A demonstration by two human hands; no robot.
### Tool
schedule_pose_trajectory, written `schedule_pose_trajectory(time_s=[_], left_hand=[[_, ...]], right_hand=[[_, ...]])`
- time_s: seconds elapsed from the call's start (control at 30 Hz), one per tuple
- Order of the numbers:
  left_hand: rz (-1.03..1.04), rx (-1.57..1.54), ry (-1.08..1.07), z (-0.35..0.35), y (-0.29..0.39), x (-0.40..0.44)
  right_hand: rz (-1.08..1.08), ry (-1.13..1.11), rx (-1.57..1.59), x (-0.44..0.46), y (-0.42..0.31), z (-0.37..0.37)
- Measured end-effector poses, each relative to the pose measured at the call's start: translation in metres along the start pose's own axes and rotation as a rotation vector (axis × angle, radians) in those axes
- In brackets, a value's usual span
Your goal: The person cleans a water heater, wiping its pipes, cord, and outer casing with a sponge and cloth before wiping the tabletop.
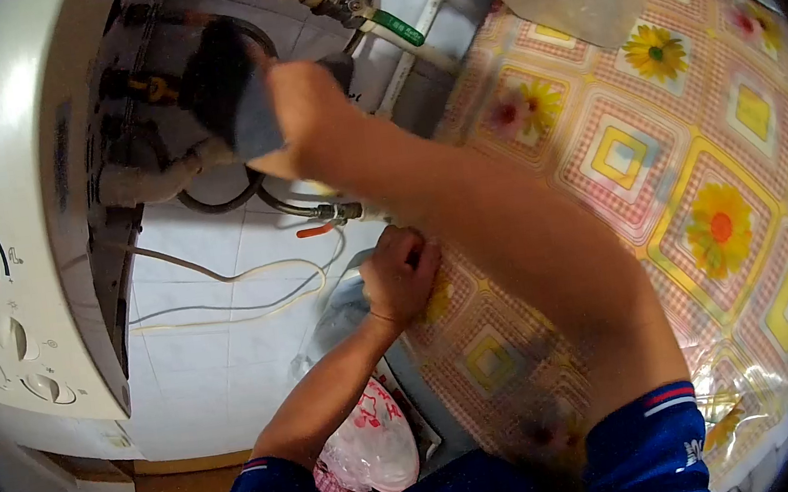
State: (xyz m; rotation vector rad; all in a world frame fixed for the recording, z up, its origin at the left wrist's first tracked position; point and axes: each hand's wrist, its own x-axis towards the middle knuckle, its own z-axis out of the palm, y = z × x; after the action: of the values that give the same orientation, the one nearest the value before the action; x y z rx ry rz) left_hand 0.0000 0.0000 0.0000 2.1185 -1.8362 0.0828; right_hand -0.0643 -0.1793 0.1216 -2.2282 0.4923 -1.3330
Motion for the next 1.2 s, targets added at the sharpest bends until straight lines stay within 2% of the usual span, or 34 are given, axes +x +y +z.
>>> schedule_pose_trajectory(time_s=[0.1, 0.17, 0.2, 0.27, 0.3, 0.33, 0.4, 0.47, 0.5, 0.53, 0.6, 0.67, 0.7, 0.73, 0.8, 0.83, 0.9, 0.97, 1.0, 1.03, 1.1, 1.13, 1.2], left_hand=[[0.056, -0.030, 0.053, -0.005, -0.007, 0.004], [0.043, -0.018, 0.033, -0.004, 0.003, -0.004], [0.061, -0.011, 0.050, 0.001, 0.001, 0.000], [0.071, -0.009, 0.037, -0.004, -0.002, -0.004], [0.076, -0.001, 0.054, -0.003, -0.001, -0.004], [0.069, -0.013, 0.068, 0.001, 0.000, -0.004], [0.025, 0.019, 0.018, 0.001, 0.001, -0.003], [0.027, 0.022, 0.022, 0.000, -0.001, -0.001], [0.025, 0.020, 0.025, 0.000, -0.001, 0.000], [0.027, 0.012, 0.028, 0.000, -0.001, 0.000], [0.067, 0.000, 0.068, 0.003, 0.001, 0.000], [0.061, -0.010, 0.055, 0.001, 0.000, 0.000], [0.057, -0.008, 0.046, -0.001, -0.001, -0.001], [0.058, -0.014, 0.050, 0.000, -0.001, 0.000], [0.033, -0.010, 0.025, 0.000, 0.000, -0.002], [0.027, -0.014, 0.023, 0.001, 0.000, -0.003], [0.037, 0.029, 0.036, 0.001, -0.001, -0.003], [0.048, 0.029, 0.040, 0.001, -0.001, -0.003], [0.060, 0.030, 0.045, 0.001, -0.001, -0.003], [0.057, 0.027, 0.045, 0.001, 0.000, -0.003], [0.017, 0.049, -0.003, -0.002, 0.001, -0.003], [0.020, 0.052, -0.005, -0.001, -0.001, -0.003], [0.033, 0.023, 0.007, 0.001, -0.005, -0.003]], right_hand=[[0.130, 0.193, 0.128, -0.004, 0.012, 0.024], [0.590, 0.151, 0.372, -0.036, 0.042, 0.023], [0.579, 0.147, 0.353, -0.042, 0.049, 0.015], [0.139, 0.439, 0.065, -0.055, 0.054, 0.006], [0.131, 0.431, 0.061, -0.047, 0.057, 0.003], [0.117, 0.507, -0.260, -0.031, 0.063, -0.001], [0.112, 0.580, -0.584, -0.015, 0.071, -0.010], [0.405, 0.506, -0.082, -0.007, 0.073, -0.016], [0.404, 0.508, -0.085, -0.012, 0.082, -0.009], [0.241, 0.561, -0.271, -0.022, 0.091, -0.001], [0.063, 0.597, -0.460, -0.034, 0.106, 0.000], [0.398, -0.096, -0.361, -0.044, 0.110, -0.005], [0.400, -0.098, -0.361, -0.046, 0.107, -0.003], [0.418, 0.160, -0.355, -0.045, 0.104, -0.001], [0.428, 0.411, -0.345, -0.047, 0.109, 0.002], [0.357, 0.119, -0.575, -0.051, 0.116, 0.000], [0.282, -0.175, -0.787, -0.059, 0.117, -0.002], [0.718, 0.163, -0.121, -0.070, 0.107, -0.009], [0.560, 0.420, -0.115, -0.069, 0.093, -0.017], [0.560, 0.417, -0.117, -0.062, 0.087, -0.020], [0.106, 0.478, -0.588, -0.049, 0.075, -0.020], [0.109, 0.481, -0.587, -0.043, 0.072, -0.013], [-0.193, 0.581, -0.375, -0.034, 0.068, 0.006]])
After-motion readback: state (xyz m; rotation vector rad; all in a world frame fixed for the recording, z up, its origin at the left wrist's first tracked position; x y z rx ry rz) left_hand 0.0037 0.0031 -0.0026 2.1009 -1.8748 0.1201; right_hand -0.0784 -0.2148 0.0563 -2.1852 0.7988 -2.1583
